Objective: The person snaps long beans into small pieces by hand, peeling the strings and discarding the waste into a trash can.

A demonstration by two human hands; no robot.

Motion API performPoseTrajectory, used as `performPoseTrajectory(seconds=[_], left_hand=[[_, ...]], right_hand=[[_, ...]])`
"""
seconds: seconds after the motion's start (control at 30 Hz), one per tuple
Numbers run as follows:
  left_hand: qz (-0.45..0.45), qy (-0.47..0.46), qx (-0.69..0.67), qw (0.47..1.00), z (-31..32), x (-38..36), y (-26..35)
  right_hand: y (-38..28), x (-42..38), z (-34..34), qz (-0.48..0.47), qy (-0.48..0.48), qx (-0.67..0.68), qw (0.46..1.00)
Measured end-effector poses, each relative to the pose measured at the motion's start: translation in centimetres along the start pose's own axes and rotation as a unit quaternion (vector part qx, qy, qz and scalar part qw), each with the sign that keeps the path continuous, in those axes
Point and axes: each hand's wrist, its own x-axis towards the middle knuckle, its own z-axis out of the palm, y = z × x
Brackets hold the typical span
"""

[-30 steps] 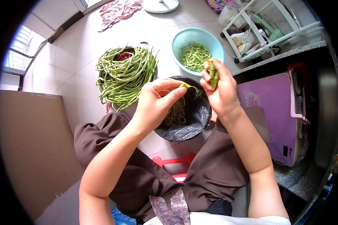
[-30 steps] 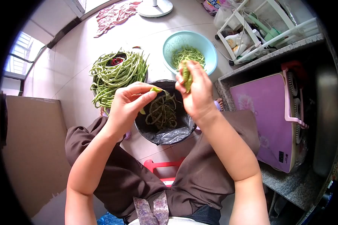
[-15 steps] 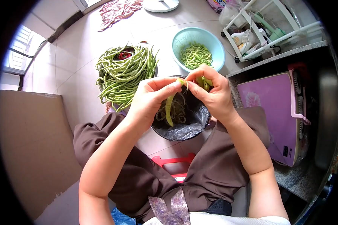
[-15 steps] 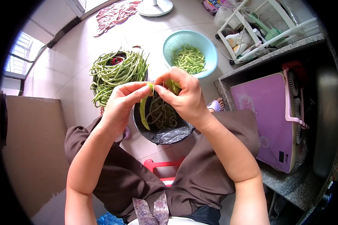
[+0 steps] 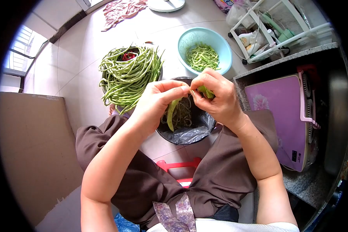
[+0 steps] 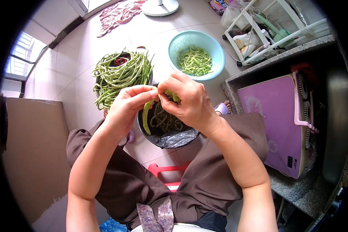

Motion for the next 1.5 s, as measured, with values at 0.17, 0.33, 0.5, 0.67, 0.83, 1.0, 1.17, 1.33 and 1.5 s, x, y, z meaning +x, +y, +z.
performPoseTrajectory(seconds=[0.17,0.33,0.5,0.67,0.83,1.0,1.17,1.33,1.5], left_hand=[[0.002,0.013,-0.103,0.995,-0.9,1.1,-1.0],[0.018,0.054,-0.172,0.983,-1.6,1.3,-0.4],[0.043,0.075,-0.185,0.979,-2.6,1.6,-0.2],[0.058,0.096,-0.209,0.972,-3.0,2.0,0.3],[0.092,0.115,-0.214,0.966,-4.2,2.7,0.5],[0.116,0.154,-0.217,0.957,-5.1,3.1,0.8],[0.149,0.188,-0.176,0.955,-5.3,2.7,1.7],[0.090,0.135,-0.118,0.980,-4.7,3.0,0.2],[0.010,0.124,-0.109,0.986,-3.4,2.5,0.1]], right_hand=[[-0.5,-0.5,0.8,-0.020,-0.012,-0.023,0.999],[-1.0,-1.2,1.5,-0.008,-0.056,0.026,0.998],[-1.0,-1.5,0.9,-0.014,-0.070,0.057,0.996],[-1.4,-1.7,0.0,-0.020,-0.084,0.074,0.994],[-1.5,-2.1,-1.0,0.016,-0.120,0.100,0.988],[0.2,-2.5,-1.4,0.081,-0.168,0.111,0.976],[3.0,-3.1,-0.2,0.143,-0.175,0.078,0.971],[7.3,-5.7,4.0,0.202,-0.225,-0.137,0.943],[10.1,-7.3,5.6,0.228,-0.216,-0.164,0.935]])
